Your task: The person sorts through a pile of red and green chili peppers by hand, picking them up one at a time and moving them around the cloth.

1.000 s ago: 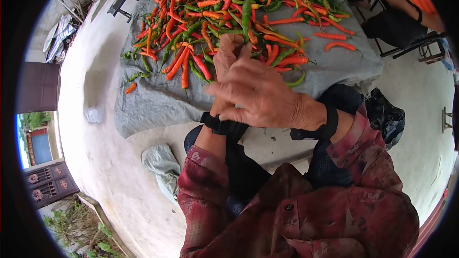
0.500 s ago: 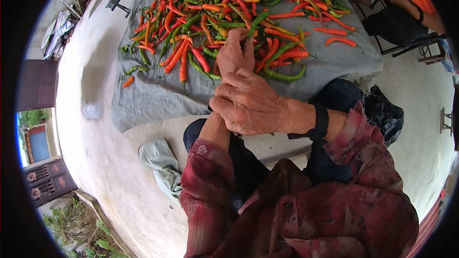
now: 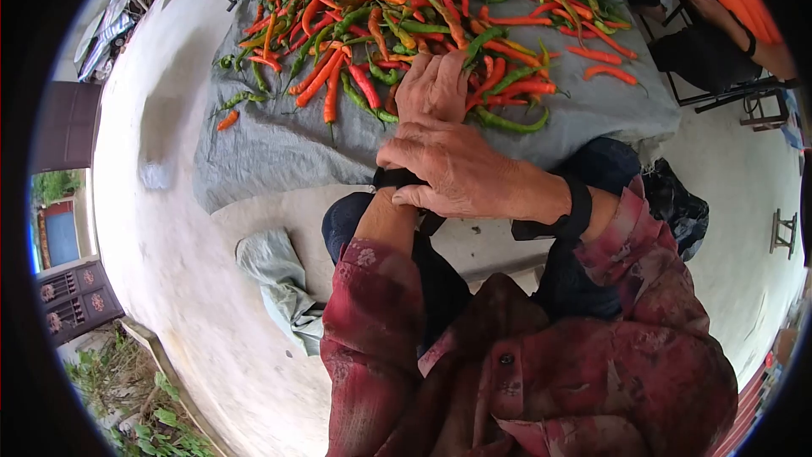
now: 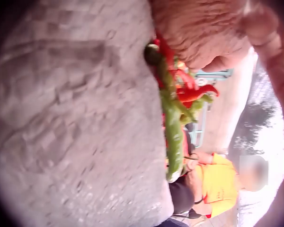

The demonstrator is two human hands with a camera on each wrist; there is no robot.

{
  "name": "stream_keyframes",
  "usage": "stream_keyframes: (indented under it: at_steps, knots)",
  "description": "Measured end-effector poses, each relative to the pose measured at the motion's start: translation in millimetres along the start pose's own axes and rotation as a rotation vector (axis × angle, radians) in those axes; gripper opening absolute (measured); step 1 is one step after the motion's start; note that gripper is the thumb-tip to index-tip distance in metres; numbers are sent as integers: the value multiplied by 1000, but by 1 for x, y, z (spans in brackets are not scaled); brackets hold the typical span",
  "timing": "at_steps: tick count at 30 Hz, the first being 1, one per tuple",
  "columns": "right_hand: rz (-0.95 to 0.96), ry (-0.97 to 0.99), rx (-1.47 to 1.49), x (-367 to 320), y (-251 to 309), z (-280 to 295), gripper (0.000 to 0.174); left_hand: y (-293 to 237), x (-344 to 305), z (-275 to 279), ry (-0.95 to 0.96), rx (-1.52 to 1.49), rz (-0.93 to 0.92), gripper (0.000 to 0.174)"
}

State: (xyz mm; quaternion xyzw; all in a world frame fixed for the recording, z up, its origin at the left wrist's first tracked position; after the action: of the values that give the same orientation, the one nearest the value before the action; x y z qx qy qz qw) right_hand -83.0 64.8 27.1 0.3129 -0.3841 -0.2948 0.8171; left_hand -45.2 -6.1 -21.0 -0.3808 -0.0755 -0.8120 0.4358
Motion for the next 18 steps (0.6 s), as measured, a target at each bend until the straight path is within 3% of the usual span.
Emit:
stream_keyframes:
  at_steps: [3,6,8,9,11,12,14,16,18]
  knots:
    - [61,41,-37,-6,9,1,35,-5,1,5,5,-125,107,29]
    - [166,43,-33,-4,14,9,28,-2,5,6,4,-212,189,29]
    - [110,-113,198,1,7,34,21,4,7,8,-10,-324,342,27]
    - [127,-220,124,6,7,54,17,12,9,5,38,-449,398,23]
    - [-265,-338,288,2,-17,83,20,19,15,10,19,-473,418,21]
    - [-256,-348,271,5,-24,92,20,20,20,12,8,-503,438,19]
    - [-488,-662,928,-7,-59,104,25,16,34,20,35,-532,464,17]
    - [-455,-774,989,-6,-72,108,26,9,47,23,46,-508,431,16]
    - [-684,-929,1120,-11,-78,105,25,1,51,26,33,-540,415,15]
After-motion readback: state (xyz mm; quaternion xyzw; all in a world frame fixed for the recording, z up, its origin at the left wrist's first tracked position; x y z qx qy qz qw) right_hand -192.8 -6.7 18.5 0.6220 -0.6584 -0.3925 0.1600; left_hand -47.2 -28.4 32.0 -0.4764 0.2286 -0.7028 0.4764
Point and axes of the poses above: each hand's wrist, its own x-axis towards the middle knuckle, its own z-axis out of the back of the hand, y = z × x, the point moved 4 cm from there along x, towards the middle knuckle, and after that the axes turned 12 degrees about x, right-handed, at the moved point
